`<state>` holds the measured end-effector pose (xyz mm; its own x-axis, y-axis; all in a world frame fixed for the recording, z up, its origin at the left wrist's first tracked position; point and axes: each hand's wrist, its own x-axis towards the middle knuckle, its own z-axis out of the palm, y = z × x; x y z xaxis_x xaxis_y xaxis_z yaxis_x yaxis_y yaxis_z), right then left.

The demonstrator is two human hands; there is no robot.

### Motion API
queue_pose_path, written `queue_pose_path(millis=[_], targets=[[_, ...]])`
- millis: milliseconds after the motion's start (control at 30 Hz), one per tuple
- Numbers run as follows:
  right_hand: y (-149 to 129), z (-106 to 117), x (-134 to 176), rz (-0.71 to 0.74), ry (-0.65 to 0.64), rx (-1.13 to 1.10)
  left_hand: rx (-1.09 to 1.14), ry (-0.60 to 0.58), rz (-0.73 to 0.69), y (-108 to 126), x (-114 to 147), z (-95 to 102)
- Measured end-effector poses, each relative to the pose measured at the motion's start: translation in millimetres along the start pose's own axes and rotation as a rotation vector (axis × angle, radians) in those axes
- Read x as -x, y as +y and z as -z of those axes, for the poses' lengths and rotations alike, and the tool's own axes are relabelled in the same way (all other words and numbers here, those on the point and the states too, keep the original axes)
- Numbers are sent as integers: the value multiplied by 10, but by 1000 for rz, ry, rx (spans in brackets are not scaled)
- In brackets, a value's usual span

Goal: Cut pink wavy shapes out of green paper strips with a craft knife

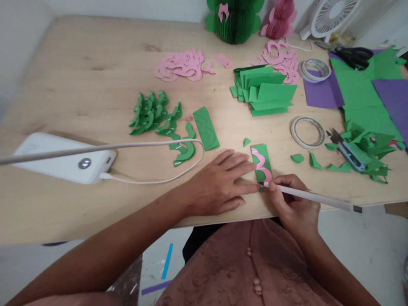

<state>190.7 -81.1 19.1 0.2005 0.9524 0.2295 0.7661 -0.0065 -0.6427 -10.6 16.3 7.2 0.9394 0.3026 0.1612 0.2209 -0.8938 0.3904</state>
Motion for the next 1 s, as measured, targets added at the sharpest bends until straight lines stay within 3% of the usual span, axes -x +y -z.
queue_pose_path(millis=[1000], targets=[[15,3,13,16,30,80,-1,15,0,3,1,0]])
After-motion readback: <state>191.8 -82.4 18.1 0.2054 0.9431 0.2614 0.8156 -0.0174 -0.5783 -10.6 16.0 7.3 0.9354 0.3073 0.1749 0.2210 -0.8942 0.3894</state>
